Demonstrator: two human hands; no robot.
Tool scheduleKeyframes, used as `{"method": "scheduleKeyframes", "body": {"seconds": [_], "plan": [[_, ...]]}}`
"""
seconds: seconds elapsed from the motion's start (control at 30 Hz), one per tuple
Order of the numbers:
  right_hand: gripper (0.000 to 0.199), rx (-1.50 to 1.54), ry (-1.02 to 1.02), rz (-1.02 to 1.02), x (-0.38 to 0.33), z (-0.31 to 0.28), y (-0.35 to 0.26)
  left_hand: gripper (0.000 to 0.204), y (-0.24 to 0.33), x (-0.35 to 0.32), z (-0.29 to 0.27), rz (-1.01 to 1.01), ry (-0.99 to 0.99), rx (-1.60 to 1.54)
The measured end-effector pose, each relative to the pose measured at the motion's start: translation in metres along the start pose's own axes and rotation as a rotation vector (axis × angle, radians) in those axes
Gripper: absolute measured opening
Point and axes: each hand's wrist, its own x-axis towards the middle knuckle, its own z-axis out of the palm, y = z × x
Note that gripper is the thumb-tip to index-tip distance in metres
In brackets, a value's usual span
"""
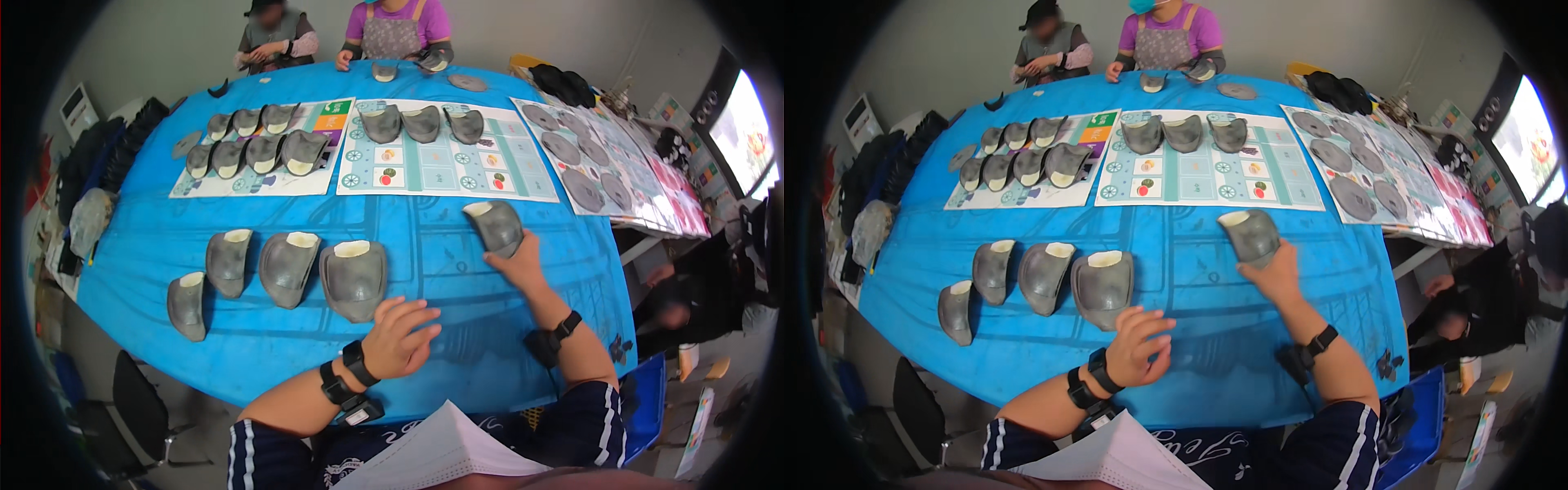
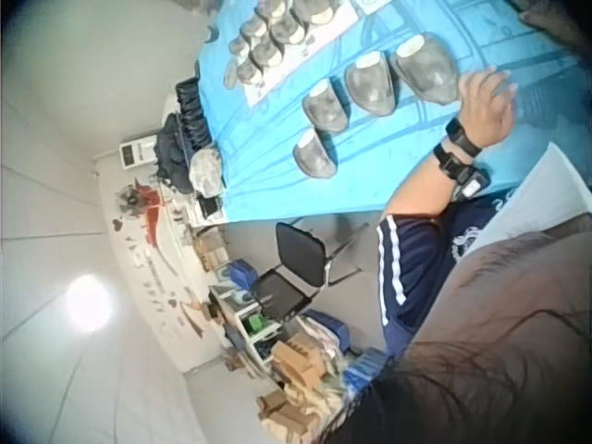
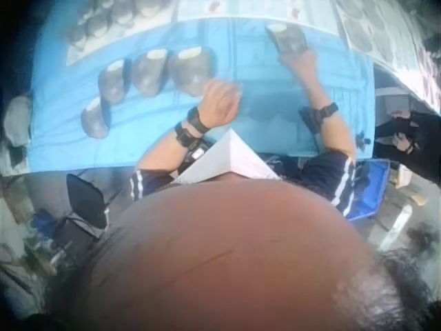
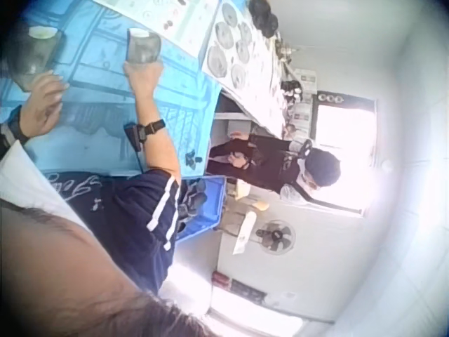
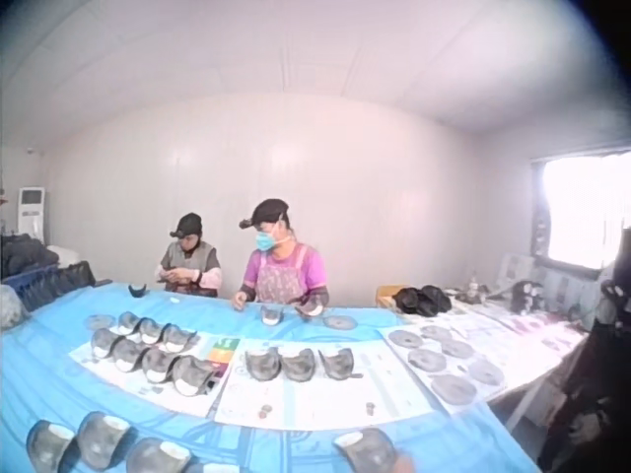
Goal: Checking and assembling shoe upper components at a manufacturing table.
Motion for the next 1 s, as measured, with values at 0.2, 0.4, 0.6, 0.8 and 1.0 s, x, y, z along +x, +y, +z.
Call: {"method": "scheduleKeyframes", "body": {"seconds": [0.2, 0.4, 0.6, 0.8, 1.0], "plan": [[0.112, -0.201, 0.063, -0.158, -0.061, 0.049, -0.035, 0.057, -0.008, 0.007, 0.003, 0.042, 0.053, 0.042], [0.121, -0.157, -0.211, -0.188, -0.092, 0.058, -0.087, 0.054, -0.009, 0.008, -0.006, 0.053, 0.185, 0.111], [0.102, 0.122, -0.256, -0.119, -0.083, 0.029, -0.055, 0.055, -0.013, 0.008, -0.005, 0.039, 0.164, 0.113], [0.061, 0.093, -0.231, -0.038, -0.039, -0.037, -0.022, 0.029, -0.010, 0.014, -0.014, 0.127, -0.088, 0.101], [0.042, 0.074, -0.371, 0.078, -0.003, -0.039, 0.016, 0.029, -0.010, 0.018, 0.004, 0.177, -0.307, -0.018]]}}
